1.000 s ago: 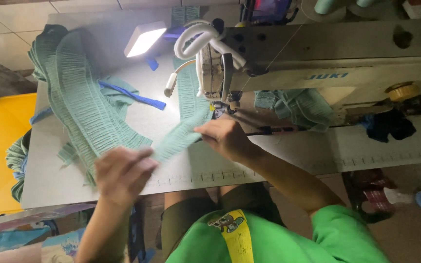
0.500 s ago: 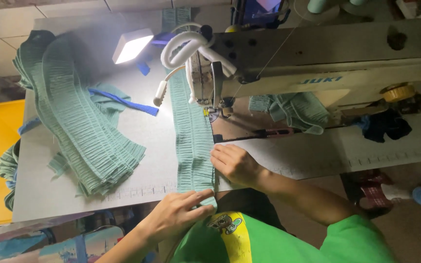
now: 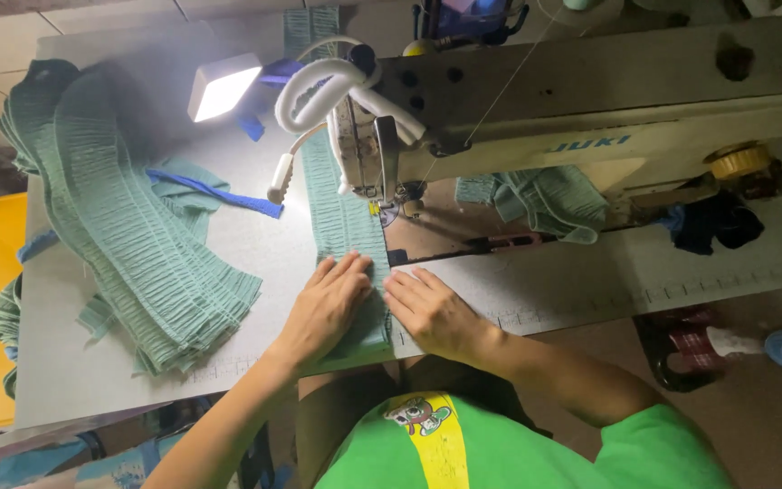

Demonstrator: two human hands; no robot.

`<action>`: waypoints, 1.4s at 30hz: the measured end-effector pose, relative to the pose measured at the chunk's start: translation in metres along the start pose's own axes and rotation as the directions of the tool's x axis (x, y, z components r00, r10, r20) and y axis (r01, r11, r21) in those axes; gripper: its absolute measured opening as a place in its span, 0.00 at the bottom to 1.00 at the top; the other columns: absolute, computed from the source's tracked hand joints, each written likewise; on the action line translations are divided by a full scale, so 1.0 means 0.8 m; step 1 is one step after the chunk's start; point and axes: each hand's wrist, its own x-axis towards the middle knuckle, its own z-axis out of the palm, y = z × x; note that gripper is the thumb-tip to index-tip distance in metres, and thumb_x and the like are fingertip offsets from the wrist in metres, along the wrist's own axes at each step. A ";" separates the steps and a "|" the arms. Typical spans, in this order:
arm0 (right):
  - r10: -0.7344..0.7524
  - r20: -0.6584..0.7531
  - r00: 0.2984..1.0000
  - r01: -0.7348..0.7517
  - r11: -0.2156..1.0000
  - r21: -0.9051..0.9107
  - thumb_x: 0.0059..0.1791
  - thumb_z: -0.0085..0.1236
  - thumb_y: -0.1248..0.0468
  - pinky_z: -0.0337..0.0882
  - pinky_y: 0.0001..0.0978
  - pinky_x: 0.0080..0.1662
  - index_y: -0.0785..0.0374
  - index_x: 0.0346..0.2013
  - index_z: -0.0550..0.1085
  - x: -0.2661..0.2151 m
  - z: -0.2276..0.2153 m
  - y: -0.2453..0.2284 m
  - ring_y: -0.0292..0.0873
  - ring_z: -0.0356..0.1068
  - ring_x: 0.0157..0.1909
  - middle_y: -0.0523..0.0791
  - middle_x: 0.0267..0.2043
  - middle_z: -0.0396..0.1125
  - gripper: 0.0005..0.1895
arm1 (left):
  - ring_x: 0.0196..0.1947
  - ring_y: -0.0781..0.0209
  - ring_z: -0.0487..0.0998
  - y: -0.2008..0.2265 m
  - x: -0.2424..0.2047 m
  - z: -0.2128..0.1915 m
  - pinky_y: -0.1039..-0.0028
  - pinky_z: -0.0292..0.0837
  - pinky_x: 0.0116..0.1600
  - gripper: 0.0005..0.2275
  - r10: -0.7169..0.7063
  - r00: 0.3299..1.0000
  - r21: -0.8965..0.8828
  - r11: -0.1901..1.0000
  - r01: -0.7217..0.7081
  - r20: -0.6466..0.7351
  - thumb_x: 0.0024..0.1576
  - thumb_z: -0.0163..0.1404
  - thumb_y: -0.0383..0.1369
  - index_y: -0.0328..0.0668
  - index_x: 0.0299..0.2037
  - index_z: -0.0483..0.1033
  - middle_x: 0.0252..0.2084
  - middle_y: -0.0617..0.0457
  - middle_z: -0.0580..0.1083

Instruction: The person is using an industrial sewing machine to process ruffled fabric strips, aligning and feeding them through the machine one by one.

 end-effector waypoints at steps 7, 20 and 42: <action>0.092 0.014 0.996 -0.091 0.996 -0.019 0.39 0.47 0.73 0.62 0.45 0.49 0.70 0.41 0.70 -0.003 -0.009 -0.009 0.50 0.64 0.50 0.54 0.47 0.65 0.16 | 0.24 0.58 0.69 0.084 -0.049 -0.065 0.70 0.66 0.29 0.01 0.295 0.921 -0.457 0.876 -0.155 0.253 0.54 0.42 0.26 0.37 0.32 0.63 0.26 0.50 0.68; 0.259 -0.109 0.960 -0.262 0.965 -0.009 0.40 0.58 0.56 0.62 0.38 0.42 0.66 0.37 0.69 0.024 -0.015 -0.027 0.47 0.65 0.44 0.49 0.39 0.66 0.19 | 0.16 0.56 0.65 0.093 -0.067 -0.026 0.64 0.59 0.19 0.12 0.277 0.874 -0.267 0.947 -0.179 0.400 0.58 0.40 0.32 0.42 0.22 0.59 0.17 0.55 0.65; 0.399 0.170 0.901 -0.385 0.916 -0.110 0.35 0.53 0.57 0.43 0.65 0.53 0.66 0.53 0.59 -0.014 0.020 -0.044 0.59 0.43 0.63 0.54 0.60 0.49 0.34 | 0.56 0.51 0.63 0.019 -0.011 0.013 0.64 0.53 0.57 0.05 -0.058 0.994 0.124 0.990 0.069 -0.091 0.56 0.38 0.33 0.42 0.34 0.64 0.54 0.42 0.64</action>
